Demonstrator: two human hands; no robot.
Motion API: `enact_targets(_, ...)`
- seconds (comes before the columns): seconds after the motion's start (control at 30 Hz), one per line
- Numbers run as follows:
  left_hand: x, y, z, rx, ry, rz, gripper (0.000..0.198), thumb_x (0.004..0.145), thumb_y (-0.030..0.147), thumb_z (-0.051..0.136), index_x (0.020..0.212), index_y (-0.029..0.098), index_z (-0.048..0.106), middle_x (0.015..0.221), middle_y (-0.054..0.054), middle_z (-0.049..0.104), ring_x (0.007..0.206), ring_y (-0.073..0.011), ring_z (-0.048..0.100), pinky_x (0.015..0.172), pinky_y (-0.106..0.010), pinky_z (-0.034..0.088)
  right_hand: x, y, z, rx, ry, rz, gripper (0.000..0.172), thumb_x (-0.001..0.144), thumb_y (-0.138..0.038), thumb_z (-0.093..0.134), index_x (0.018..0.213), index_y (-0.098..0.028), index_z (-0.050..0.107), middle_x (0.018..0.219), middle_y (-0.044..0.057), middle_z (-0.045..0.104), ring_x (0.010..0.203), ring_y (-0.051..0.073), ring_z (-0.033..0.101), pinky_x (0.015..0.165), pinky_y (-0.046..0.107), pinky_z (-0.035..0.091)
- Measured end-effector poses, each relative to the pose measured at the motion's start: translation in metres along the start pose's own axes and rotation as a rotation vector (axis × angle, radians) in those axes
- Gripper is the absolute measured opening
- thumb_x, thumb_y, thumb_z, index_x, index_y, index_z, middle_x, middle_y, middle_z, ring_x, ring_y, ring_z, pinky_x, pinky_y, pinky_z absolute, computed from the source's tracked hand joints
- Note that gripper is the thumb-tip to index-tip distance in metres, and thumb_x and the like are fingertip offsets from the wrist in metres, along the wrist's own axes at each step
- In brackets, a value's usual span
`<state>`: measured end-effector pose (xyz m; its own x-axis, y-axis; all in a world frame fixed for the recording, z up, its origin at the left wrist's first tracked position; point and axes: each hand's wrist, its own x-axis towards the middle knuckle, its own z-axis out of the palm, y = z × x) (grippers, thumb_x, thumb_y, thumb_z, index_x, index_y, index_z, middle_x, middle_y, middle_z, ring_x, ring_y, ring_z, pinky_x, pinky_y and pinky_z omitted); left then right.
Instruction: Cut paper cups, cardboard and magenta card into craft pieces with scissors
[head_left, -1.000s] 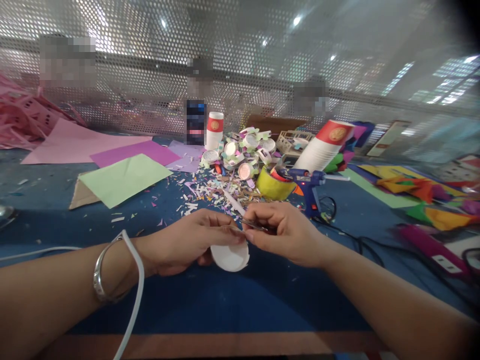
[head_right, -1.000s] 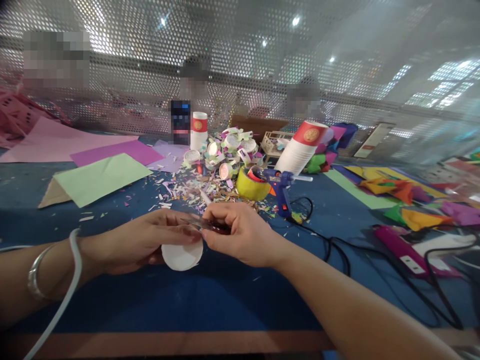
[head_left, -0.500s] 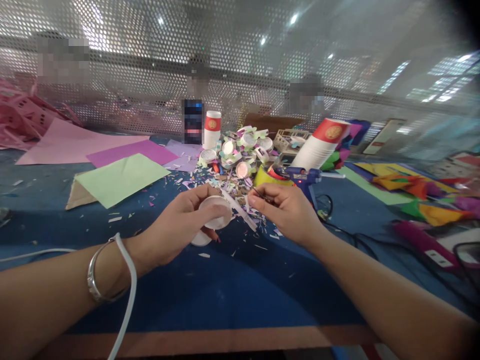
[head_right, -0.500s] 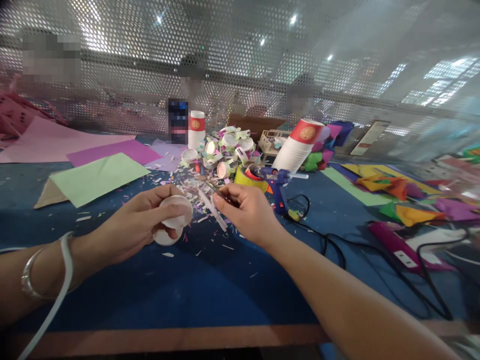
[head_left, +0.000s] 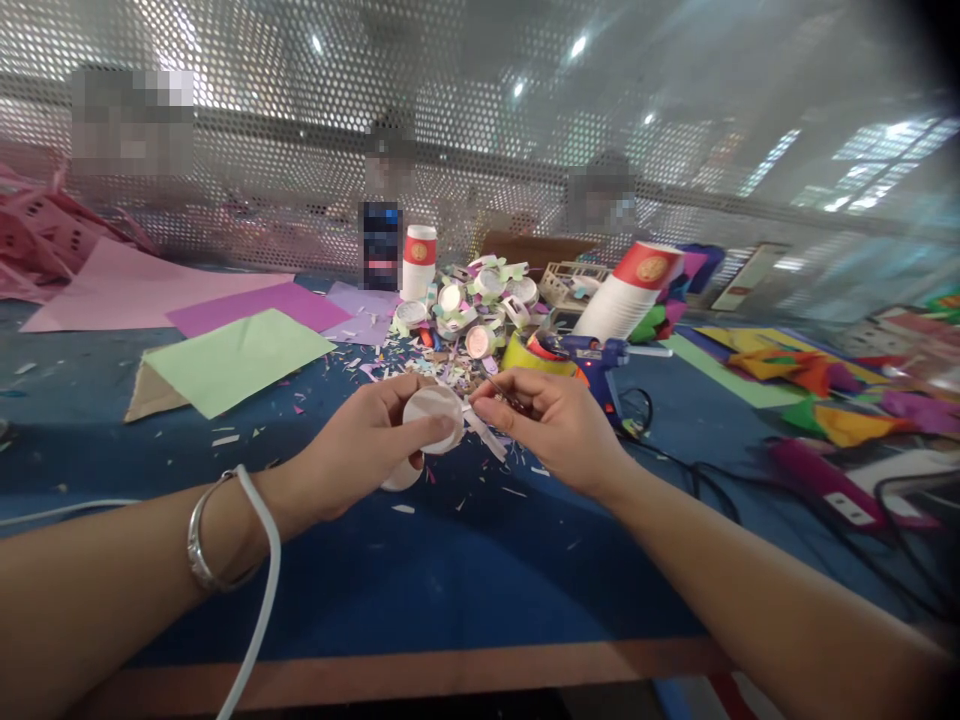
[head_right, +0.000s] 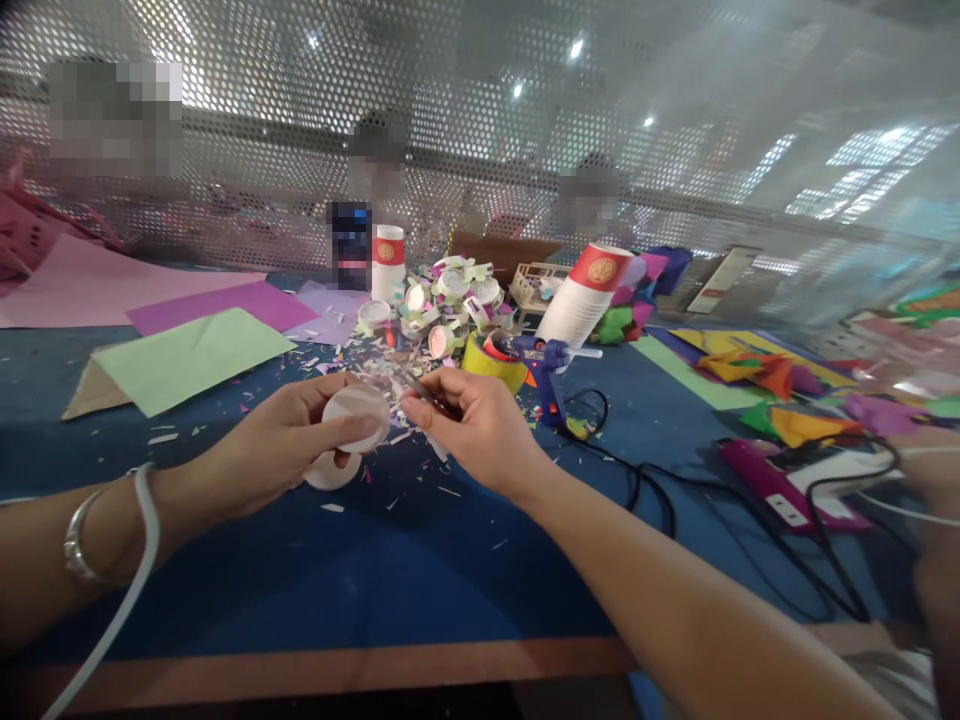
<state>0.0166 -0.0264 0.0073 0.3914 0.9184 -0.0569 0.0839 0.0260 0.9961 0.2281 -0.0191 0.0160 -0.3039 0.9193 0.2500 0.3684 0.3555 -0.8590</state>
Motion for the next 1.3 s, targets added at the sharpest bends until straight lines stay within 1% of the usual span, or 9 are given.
enact_targets(0.1,-0.0017,0.0035,0.0023,0.062,-0.016,0.01,0.019,0.084,0.033,0.07,0.091,0.018,0.061,0.073,0.003,0.061,0.059,-0.0086,0.055,0.054,-0.019,0.044,-0.002,-0.0023,0.003,0.027,-0.052,0.002,0.029,0.086,-0.045,0.071,0.088,-0.016,0.069,0.073,0.0,0.062,0.061,0.01,0.047,0.055,0.024,0.038)
enact_targets(0.27,-0.0017,0.0029,0.0019,0.12,-0.044,0.043,0.019,0.085,0.034,0.068,0.093,0.019,0.06,0.074,0.003,0.061,0.06,-0.0092,0.055,0.055,-0.02,0.044,-0.0024,-0.0036,0.0049,0.035,-0.064,0.009,0.029,0.083,-0.044,0.075,0.084,-0.016,0.067,0.073,0.0,0.059,0.064,0.011,0.047,0.057,0.024,0.038)
enact_targets(0.47,-0.0013,0.0011,0.0008,0.021,-0.065,0.0,0.024,0.087,0.039,0.067,0.095,0.019,0.058,0.074,0.003,0.058,0.056,-0.0077,0.05,0.052,-0.019,0.038,-0.0014,-0.0032,0.0031,0.082,-0.11,0.049,0.032,0.087,-0.048,0.069,0.087,-0.016,0.066,0.074,0.0,0.058,0.063,0.011,0.046,0.058,0.025,0.038)
enact_targets(0.6,0.0003,0.002,0.0002,-0.024,-0.067,-0.013,0.025,0.088,0.04,0.066,0.096,0.018,0.057,0.077,0.002,0.061,0.056,-0.0076,0.052,0.052,-0.019,0.038,-0.0004,0.0002,0.0029,0.098,-0.134,0.05,0.028,0.088,-0.045,0.068,0.089,-0.017,0.064,0.08,0.002,0.062,0.067,0.012,0.051,0.061,0.026,0.041)
enact_targets(0.73,0.0022,0.0028,-0.0003,-0.005,-0.066,-0.03,0.023,0.09,0.039,0.064,0.093,0.018,0.056,0.072,0.002,0.062,0.053,-0.0068,0.05,0.049,-0.018,0.036,-0.0001,0.0039,0.0032,0.058,-0.154,0.035,0.023,0.09,-0.039,0.065,0.089,-0.017,0.065,0.076,0.0,0.059,0.062,0.011,0.047,0.057,0.023,0.038)
enact_targets(0.8,0.0032,0.0028,-0.0005,-0.01,-0.064,-0.054,0.023,0.09,0.04,0.063,0.094,0.018,0.056,0.073,0.001,0.063,0.053,-0.0076,0.052,0.049,-0.018,0.037,-0.0003,0.0046,0.0037,0.054,-0.165,0.028,0.022,0.091,-0.038,0.065,0.089,-0.017,0.065,0.076,0.0,0.06,0.064,0.011,0.049,0.058,0.023,0.039)
enact_targets(1.0,0.0044,0.0046,-0.001,-0.039,-0.074,-0.057,0.024,0.089,0.039,0.065,0.094,0.018,0.056,0.072,0.001,0.062,0.057,-0.0095,0.058,0.052,-0.019,0.039,-0.0002,0.0036,0.0061,0.061,-0.143,0.022,0.021,0.089,-0.037,0.066,0.091,-0.017,0.064,0.082,0.002,0.062,0.068,0.012,0.052,0.06,0.024,0.042)
enact_targets(1.13,0.0032,0.0056,-0.0019,-0.006,-0.075,-0.038,0.026,0.087,0.041,0.066,0.092,0.018,0.056,0.071,0.001,0.061,0.054,-0.0086,0.055,0.052,-0.019,0.039,-0.0002,0.0032,0.0065,0.067,-0.142,0.028,0.02,0.088,-0.037,0.066,0.091,-0.017,0.063,0.084,0.003,0.065,0.071,0.013,0.055,0.064,0.026,0.045)
enact_targets(1.3,0.004,0.0039,-0.0046,0.076,-0.067,0.007,0.02,0.087,0.036,0.066,0.09,0.017,0.058,0.067,0.003,0.059,0.053,-0.0081,0.053,0.051,-0.019,0.039,0.0007,0.0027,0.0072,0.059,-0.135,0.02,0.019,0.088,-0.035,0.065,0.089,-0.016,0.064,0.08,0.002,0.062,0.069,0.013,0.055,0.063,0.026,0.044)
